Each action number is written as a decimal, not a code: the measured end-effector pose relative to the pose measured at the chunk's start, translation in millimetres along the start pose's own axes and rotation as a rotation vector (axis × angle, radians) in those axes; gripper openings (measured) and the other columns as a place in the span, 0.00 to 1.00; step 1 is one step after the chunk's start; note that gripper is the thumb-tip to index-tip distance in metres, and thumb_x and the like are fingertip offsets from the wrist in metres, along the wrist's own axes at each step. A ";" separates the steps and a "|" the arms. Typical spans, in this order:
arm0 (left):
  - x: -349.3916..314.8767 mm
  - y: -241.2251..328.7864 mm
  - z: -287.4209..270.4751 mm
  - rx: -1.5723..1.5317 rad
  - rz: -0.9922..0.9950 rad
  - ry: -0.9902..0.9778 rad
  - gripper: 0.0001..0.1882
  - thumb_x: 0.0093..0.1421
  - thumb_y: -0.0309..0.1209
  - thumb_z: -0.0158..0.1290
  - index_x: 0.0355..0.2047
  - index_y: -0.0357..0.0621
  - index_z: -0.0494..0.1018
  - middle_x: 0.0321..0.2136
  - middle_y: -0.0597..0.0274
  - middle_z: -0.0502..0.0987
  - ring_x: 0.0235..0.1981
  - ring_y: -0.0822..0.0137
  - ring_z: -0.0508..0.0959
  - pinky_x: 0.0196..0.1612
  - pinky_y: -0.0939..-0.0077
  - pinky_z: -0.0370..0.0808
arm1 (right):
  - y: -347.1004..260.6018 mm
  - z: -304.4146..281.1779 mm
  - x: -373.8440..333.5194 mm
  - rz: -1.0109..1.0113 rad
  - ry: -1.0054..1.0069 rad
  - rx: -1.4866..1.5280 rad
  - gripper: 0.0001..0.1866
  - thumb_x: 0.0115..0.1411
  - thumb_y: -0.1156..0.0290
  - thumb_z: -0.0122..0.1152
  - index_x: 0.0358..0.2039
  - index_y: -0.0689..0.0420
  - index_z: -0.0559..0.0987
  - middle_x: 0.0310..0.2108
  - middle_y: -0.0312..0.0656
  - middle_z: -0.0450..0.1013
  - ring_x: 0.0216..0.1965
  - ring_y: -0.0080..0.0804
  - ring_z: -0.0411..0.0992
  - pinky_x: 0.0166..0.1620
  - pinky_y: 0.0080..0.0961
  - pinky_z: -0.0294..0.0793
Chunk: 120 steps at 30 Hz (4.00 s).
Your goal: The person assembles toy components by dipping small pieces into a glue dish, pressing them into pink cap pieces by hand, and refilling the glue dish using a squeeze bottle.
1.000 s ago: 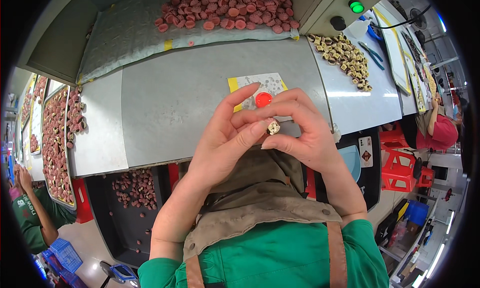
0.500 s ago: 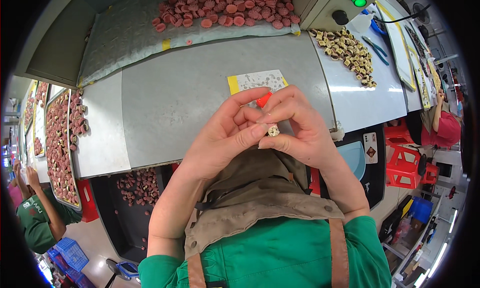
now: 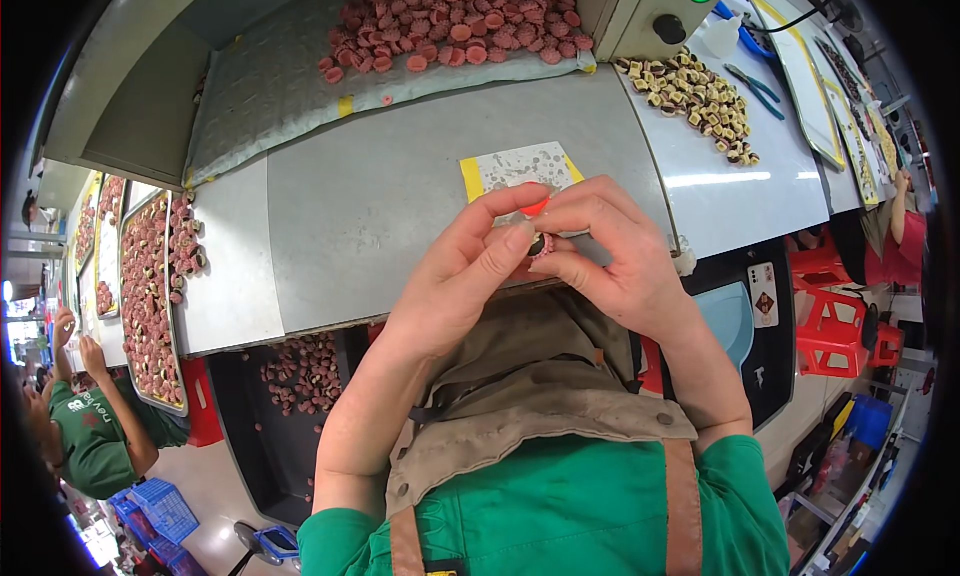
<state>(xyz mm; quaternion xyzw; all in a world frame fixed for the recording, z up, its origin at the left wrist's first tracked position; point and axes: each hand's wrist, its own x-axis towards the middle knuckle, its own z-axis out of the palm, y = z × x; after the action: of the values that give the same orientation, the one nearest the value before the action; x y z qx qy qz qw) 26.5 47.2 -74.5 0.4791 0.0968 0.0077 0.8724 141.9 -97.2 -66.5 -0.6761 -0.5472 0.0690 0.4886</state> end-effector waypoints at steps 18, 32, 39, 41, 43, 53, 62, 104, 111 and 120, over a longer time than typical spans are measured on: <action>-65.0 92.4 -168.8 2.140 0.463 0.994 0.14 0.58 0.30 0.52 0.45 0.43 0.71 0.45 0.52 0.72 0.48 0.52 0.70 0.51 0.59 0.64 | 93.1 -106.0 40.2 0.027 0.117 -0.770 0.10 0.52 0.75 0.60 0.36 0.60 0.76 0.36 0.43 0.71 0.40 0.42 0.70 0.44 0.32 0.69; 106.5 80.2 -102.3 1.661 0.642 0.430 0.07 0.53 0.32 0.55 0.32 0.45 0.74 0.33 0.54 0.74 0.35 0.52 0.73 0.37 0.64 0.71 | 39.6 -65.9 23.7 0.351 0.015 -0.288 0.13 0.56 0.77 0.55 0.43 0.59 0.74 0.34 0.39 0.68 0.33 0.30 0.67 0.38 0.23 0.67; 32.1 58.6 -53.5 0.876 0.295 0.344 0.12 0.61 0.32 0.51 0.44 0.42 0.73 0.34 0.66 0.74 0.33 0.73 0.73 0.36 0.78 0.70 | 45.2 -68.9 -15.0 0.311 0.039 -0.373 0.10 0.57 0.77 0.56 0.41 0.59 0.76 0.37 0.40 0.69 0.33 0.27 0.69 0.36 0.20 0.69; 16.7 43.7 -40.8 0.610 0.120 0.296 0.14 0.63 0.32 0.49 0.47 0.41 0.72 0.35 0.69 0.73 0.35 0.76 0.73 0.37 0.81 0.69 | 46.2 -69.0 -17.3 0.310 0.070 -0.394 0.10 0.57 0.77 0.57 0.41 0.59 0.76 0.37 0.40 0.69 0.33 0.26 0.69 0.36 0.20 0.70; 9.2 29.4 -21.5 -0.083 0.043 0.174 0.16 0.65 0.32 0.47 0.50 0.37 0.69 0.37 0.67 0.73 0.37 0.75 0.73 0.40 0.83 0.69 | 42.8 -69.0 -16.6 0.364 0.083 -0.351 0.10 0.56 0.76 0.59 0.40 0.59 0.76 0.36 0.39 0.69 0.33 0.26 0.69 0.36 0.19 0.70; 3.6 -1.2 -21.0 -0.375 0.026 0.144 0.17 0.65 0.31 0.45 0.53 0.36 0.65 0.40 0.60 0.72 0.35 0.77 0.73 0.40 0.82 0.73 | 35.7 -61.4 -11.0 0.410 0.050 -0.410 0.09 0.55 0.76 0.60 0.37 0.61 0.74 0.33 0.42 0.69 0.32 0.33 0.71 0.35 0.25 0.73; -1.3 -2.9 -29.6 -0.475 0.052 0.159 0.17 0.65 0.31 0.45 0.53 0.36 0.64 0.42 0.58 0.71 0.35 0.76 0.73 0.41 0.81 0.73 | 40.6 -50.6 -5.5 0.381 0.063 -0.522 0.13 0.51 0.72 0.65 0.35 0.61 0.73 0.31 0.39 0.68 0.30 0.30 0.67 0.35 0.22 0.70; -9.3 -5.0 -29.0 -0.291 0.099 0.207 0.16 0.64 0.31 0.48 0.51 0.40 0.67 0.40 0.68 0.74 0.39 0.79 0.73 0.43 0.86 0.69 | 12.3 2.9 36.0 0.449 -0.185 -0.079 0.08 0.55 0.78 0.59 0.36 0.60 0.75 0.31 0.37 0.70 0.33 0.25 0.69 0.37 0.21 0.68; -7.8 -4.4 -22.5 -0.235 0.090 0.206 0.15 0.65 0.32 0.48 0.49 0.40 0.69 0.40 0.68 0.74 0.38 0.79 0.72 0.42 0.85 0.68 | -4.3 19.6 26.9 0.320 -0.001 0.302 0.10 0.57 0.79 0.57 0.40 0.61 0.73 0.34 0.40 0.72 0.35 0.25 0.71 0.40 0.20 0.71; -6.6 -26.3 -11.9 0.129 0.511 0.305 0.12 0.65 0.27 0.47 0.47 0.37 0.69 0.43 0.63 0.73 0.44 0.75 0.72 0.47 0.81 0.70 | 1.8 37.9 11.0 0.253 0.024 0.378 0.13 0.57 0.77 0.58 0.43 0.61 0.70 0.40 0.41 0.68 0.37 0.26 0.68 0.43 0.20 0.67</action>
<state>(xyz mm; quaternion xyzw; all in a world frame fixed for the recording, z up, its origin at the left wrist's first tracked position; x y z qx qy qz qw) 15.9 42.2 -101.6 0.5357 0.1034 0.2927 0.7853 123.6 -65.9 -82.4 -0.6367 -0.4294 0.2228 0.6005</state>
